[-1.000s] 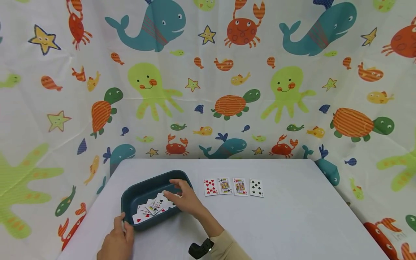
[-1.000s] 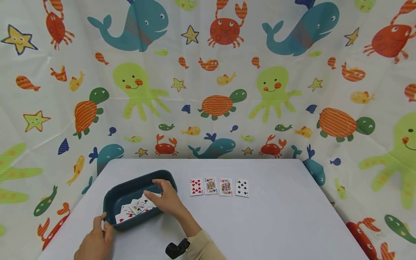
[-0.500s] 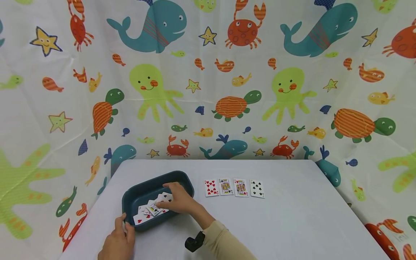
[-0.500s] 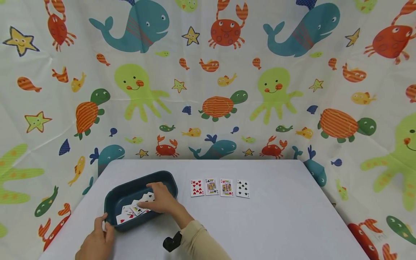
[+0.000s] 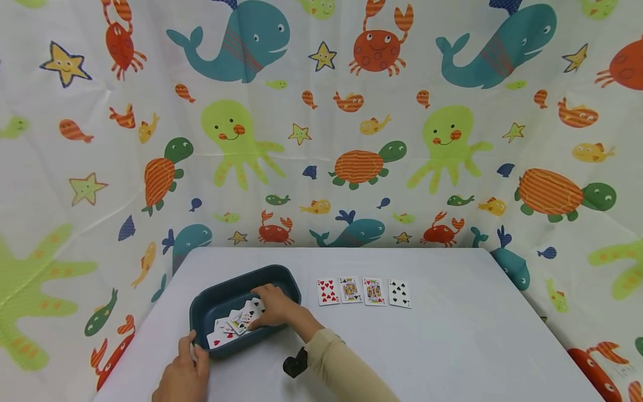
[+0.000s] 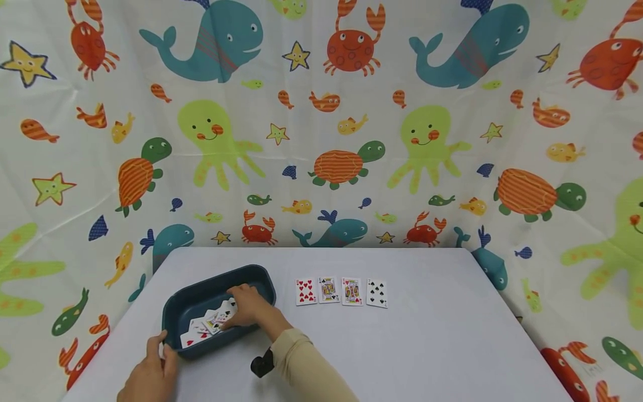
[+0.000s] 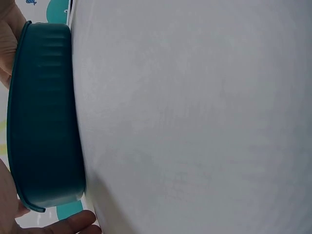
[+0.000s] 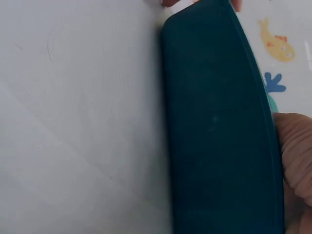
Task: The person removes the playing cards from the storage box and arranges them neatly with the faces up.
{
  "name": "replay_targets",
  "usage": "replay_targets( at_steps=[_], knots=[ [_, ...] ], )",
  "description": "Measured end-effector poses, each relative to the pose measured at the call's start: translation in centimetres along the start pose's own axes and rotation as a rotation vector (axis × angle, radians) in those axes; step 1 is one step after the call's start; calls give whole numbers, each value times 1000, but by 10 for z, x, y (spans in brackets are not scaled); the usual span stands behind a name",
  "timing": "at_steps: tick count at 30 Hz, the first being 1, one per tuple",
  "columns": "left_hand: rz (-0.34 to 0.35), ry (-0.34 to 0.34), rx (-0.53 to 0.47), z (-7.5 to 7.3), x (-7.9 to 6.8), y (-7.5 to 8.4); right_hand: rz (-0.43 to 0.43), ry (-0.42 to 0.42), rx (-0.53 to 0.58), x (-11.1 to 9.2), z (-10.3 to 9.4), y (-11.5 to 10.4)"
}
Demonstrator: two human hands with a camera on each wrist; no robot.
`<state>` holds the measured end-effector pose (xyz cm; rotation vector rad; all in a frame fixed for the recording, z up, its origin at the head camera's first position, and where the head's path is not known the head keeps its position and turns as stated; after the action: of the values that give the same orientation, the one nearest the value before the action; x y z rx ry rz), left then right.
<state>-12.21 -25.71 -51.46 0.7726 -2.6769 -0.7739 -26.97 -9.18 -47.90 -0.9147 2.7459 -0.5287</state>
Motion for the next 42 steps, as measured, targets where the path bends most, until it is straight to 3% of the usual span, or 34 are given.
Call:
replay_targets(
  at_steps=[11, 25, 36, 42],
  knots=[
    [-12, -24, -2, 1, 0, 1, 58, -39, -216, 15, 6, 4],
    [-11, -54, -2, -4, 2, 3, 18, 4, -239, 18, 2, 0],
    [-25, -60, 18, -1, 2, -1, -31, -18, -384, 21, 5, -5],
    [-22, -43, 11, -1, 0, -1, -25, 12, -423, 22, 8, -2]
  ],
)
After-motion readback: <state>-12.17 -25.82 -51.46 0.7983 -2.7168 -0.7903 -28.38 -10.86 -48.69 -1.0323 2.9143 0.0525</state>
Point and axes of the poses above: each hand's wrist, its own x-axis towards the middle knuckle, its own z-axis out of the palm, y = z × x, the point moved 1 cm from there along x, towards the middle knuckle, and after that the axes turned 7 degrees about -x, right-handed, at the moved point
